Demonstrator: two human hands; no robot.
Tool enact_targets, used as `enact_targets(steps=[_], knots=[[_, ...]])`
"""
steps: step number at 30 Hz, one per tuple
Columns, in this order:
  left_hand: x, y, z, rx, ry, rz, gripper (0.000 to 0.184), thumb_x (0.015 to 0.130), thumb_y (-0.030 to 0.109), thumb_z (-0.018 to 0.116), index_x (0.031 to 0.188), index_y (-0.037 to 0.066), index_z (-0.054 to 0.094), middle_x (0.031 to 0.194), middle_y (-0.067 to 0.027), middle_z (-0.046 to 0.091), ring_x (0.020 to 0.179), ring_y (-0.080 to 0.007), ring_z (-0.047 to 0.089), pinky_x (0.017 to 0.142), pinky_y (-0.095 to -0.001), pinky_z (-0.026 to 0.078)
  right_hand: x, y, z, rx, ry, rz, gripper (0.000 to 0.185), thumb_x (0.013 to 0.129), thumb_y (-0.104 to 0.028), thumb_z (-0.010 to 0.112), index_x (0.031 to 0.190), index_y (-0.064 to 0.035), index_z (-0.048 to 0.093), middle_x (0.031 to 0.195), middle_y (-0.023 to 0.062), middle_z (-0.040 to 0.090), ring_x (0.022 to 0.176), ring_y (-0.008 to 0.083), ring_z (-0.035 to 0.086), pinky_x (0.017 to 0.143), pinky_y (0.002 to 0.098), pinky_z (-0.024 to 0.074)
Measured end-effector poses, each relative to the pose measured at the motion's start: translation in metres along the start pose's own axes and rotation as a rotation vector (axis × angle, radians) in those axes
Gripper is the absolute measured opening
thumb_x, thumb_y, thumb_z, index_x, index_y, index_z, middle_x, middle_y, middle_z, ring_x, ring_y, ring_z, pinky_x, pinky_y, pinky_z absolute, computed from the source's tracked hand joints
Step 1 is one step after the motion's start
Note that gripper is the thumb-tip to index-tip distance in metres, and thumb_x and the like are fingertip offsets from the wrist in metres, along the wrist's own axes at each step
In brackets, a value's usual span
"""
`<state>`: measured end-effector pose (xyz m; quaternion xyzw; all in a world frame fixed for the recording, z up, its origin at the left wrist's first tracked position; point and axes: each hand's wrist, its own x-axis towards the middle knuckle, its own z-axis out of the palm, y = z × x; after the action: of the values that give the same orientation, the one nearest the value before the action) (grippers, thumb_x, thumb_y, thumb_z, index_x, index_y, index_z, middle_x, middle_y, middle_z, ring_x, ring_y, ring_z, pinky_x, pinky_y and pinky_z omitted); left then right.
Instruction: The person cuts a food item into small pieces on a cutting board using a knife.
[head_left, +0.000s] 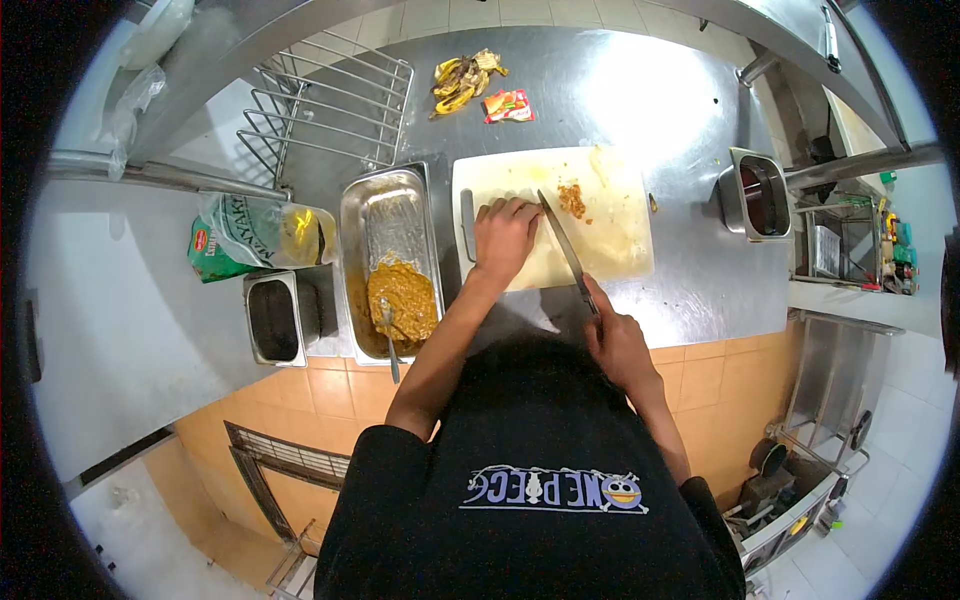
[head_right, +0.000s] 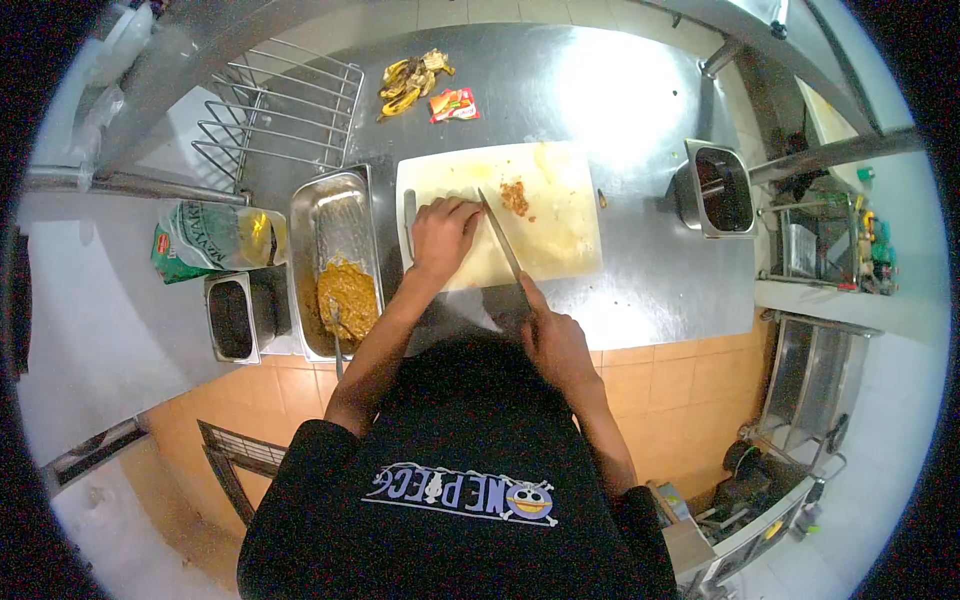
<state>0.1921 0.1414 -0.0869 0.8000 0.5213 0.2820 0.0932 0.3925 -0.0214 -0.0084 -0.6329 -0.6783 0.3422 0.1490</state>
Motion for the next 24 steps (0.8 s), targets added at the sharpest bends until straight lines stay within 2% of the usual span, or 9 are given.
enact_targets(steps=[6, 17, 19, 24], knots=[[0.001, -0.002, 0.004, -0.071, 0.095, 0.059, 0.01, 0.086, 0.014, 0.077, 0.096, 0.013, 0.08, 0.094, -0.0017, 0.074, 0.088, -0.0242, 0.07, 0.079, -0.0408, 0.052, 0.0, -0.001, -0.001, 0.024, -0.007, 0.021, 0.083, 0.093, -0.003, 0.066, 0.165, -0.0158, 0.027, 0.072, 0.0218, 0.069, 0.068, 0.0454, 0.068, 0.064, 0.0557, 0.0546], [0.004, -0.003, -0.002, -0.025, 0.053, 0.079, 0.011, 0.086, 0.013, 0.075, 0.096, 0.013, 0.079, 0.093, -0.0012, 0.073, 0.087, -0.0233, 0.07, 0.079, -0.0403, 0.052, 0.004, 0.003, 0.004, 0.039, -0.019, 0.056, 0.083, 0.091, -0.001, 0.065, 0.164, -0.0147, 0.027, 0.071, 0.0215, 0.068, 0.066, 0.0458, 0.068, 0.061, 0.0555, 0.0542], [0.004, -0.003, -0.001, -0.015, 0.045, 0.088, 0.011, 0.086, 0.013, 0.075, 0.096, 0.013, 0.079, 0.093, -0.0013, 0.073, 0.087, -0.0234, 0.07, 0.079, -0.0404, 0.052, 0.006, -0.004, -0.003, 0.051, -0.066, 0.113, 0.075, 0.092, 0.005, 0.058, 0.161, -0.012, 0.032, 0.077, 0.0293, 0.066, 0.069, 0.0498, 0.065, 0.064, 0.0566, 0.0512], [0.004, -0.004, 0.0, -0.003, 0.015, 0.07, 0.01, 0.086, 0.015, 0.078, 0.096, 0.013, 0.079, 0.098, -0.002, 0.075, 0.09, -0.0243, 0.071, 0.081, -0.0412, 0.053, 0.021, 0.004, 0.005, 0.037, -0.067, 0.131, 0.075, 0.093, 0.003, 0.059, 0.161, -0.0135, 0.032, 0.08, 0.03, 0.067, 0.068, 0.0508, 0.064, 0.066, 0.0583, 0.051]])
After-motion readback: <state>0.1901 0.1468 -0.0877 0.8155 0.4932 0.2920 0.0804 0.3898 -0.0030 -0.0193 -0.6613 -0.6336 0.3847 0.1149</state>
